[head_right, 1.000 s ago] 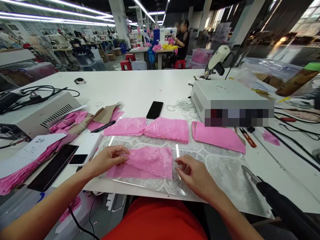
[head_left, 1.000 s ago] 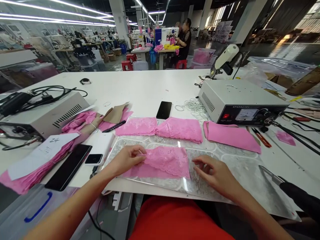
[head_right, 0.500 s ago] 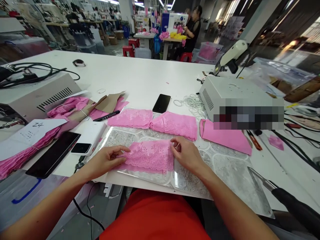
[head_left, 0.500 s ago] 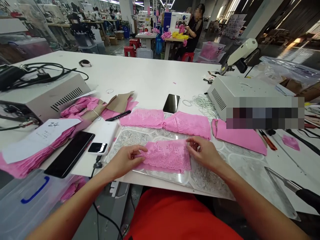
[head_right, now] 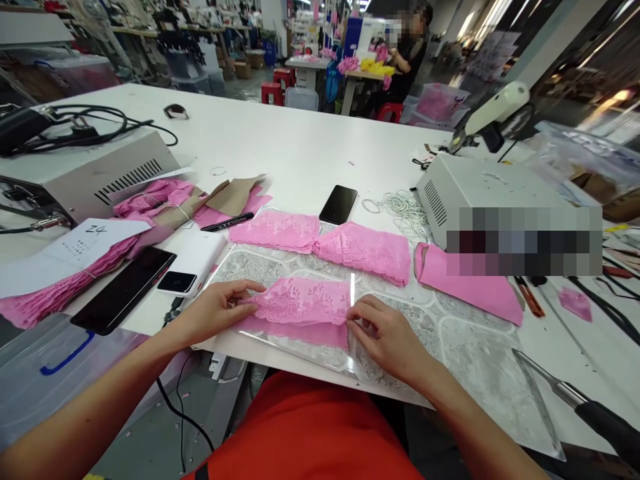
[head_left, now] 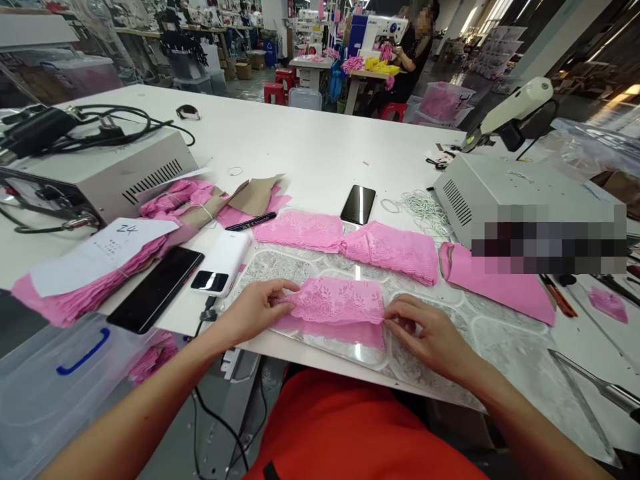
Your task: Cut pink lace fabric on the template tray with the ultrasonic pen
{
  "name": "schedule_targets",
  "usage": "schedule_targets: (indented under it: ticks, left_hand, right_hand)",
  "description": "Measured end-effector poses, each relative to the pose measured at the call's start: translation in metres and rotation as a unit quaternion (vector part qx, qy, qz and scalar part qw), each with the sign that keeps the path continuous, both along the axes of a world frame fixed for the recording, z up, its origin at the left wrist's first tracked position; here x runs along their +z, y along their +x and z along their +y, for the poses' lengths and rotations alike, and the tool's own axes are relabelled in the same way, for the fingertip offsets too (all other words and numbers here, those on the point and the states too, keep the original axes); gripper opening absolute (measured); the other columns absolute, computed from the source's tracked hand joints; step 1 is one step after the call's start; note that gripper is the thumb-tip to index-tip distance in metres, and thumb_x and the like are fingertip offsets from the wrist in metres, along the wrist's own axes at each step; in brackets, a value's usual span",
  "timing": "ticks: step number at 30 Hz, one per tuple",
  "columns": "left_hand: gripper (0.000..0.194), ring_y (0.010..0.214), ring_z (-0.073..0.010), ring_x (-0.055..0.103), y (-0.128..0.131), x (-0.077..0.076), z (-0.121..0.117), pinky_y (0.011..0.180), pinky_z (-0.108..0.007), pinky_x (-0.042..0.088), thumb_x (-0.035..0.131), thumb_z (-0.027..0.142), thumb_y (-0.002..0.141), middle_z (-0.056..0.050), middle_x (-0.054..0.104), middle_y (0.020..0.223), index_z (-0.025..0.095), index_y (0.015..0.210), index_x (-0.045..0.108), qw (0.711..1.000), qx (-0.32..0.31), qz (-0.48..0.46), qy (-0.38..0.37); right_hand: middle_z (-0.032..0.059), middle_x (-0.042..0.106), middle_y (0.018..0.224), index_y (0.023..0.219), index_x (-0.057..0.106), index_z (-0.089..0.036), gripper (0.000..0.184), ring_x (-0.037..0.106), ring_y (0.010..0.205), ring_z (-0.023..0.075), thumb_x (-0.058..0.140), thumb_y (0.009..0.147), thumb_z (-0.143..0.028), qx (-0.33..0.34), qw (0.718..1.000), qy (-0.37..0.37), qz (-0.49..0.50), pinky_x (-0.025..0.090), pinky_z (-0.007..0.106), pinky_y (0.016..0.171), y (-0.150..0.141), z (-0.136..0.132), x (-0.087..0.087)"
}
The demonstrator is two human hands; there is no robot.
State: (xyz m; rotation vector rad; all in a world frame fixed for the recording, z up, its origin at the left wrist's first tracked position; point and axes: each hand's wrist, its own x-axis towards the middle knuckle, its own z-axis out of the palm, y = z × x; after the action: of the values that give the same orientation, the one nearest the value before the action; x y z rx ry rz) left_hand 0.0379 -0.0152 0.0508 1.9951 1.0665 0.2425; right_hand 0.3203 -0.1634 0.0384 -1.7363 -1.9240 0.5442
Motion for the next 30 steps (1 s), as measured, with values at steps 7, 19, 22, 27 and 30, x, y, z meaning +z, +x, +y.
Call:
schedule_targets:
  ticks: [7,19,22,27,30]
  left_hand:
    - [0.034,0.063,-0.0134,0.051,-0.010,0.003,-0.007,0.062,-0.024,0.037,0.055,0.024,0.079,0.001,0.066,0.076,0.021,0.110,0.070,0.996,-0.042,0.067,0.045]
    - [0.023,0.088,-0.0183,0.058,-0.042,-0.012,-0.017,0.077,-0.028,0.048,0.059,0.029,0.090,-0.008,0.055,0.111,0.023,0.112,0.064,0.951,-0.147,0.073,0.260]
    - [0.020,0.084,-0.0160,0.057,-0.047,-0.026,-0.017,0.075,-0.027,0.048,0.047,0.030,0.098,-0.008,0.057,0.110,0.022,0.105,0.065,0.928,-0.179,0.048,0.324]
    - [0.030,0.087,-0.0160,0.060,-0.041,-0.029,-0.012,0.078,-0.027,0.049,0.036,0.020,0.100,-0.008,0.060,0.110,0.021,0.098,0.065,0.922,-0.168,0.014,0.349]
    - [0.024,0.086,-0.0144,0.062,-0.029,-0.010,0.009,0.079,-0.024,0.049,0.044,0.022,0.095,-0.006,0.063,0.101,0.019,0.087,0.066,0.962,-0.141,-0.017,0.234]
  right_hand:
    - [0.0071,0.063,0.089,0.085,0.063,-0.022,0.019,0.061,0.074,0.0163,0.044,0.091,-0.024,0.067,0.993,0.005,-0.094,0.052,0.030,0.065,-0.012,-0.009,-0.005]
    - [0.0065,0.065,0.095,0.094,0.063,-0.024,0.013,0.064,0.079,0.0156,0.051,0.092,-0.027,0.117,0.988,0.048,-0.084,0.053,0.027,0.067,-0.010,-0.009,-0.017]
    - [0.0058,0.066,0.091,0.090,0.063,-0.023,0.019,0.063,0.078,0.0155,0.045,0.095,-0.027,0.112,0.991,0.045,-0.065,0.052,0.027,0.067,-0.011,-0.006,-0.022]
    - [0.0029,0.061,0.077,0.077,0.056,-0.021,0.026,0.056,0.066,0.0138,0.042,0.096,-0.032,0.089,0.995,-0.042,-0.001,0.047,0.026,0.060,-0.006,0.003,-0.003]
    - [0.0019,0.057,0.071,0.072,0.054,-0.020,0.030,0.050,0.061,0.0134,0.044,0.094,-0.038,0.060,0.995,-0.063,0.040,0.042,0.026,0.055,0.003,0.028,0.019]
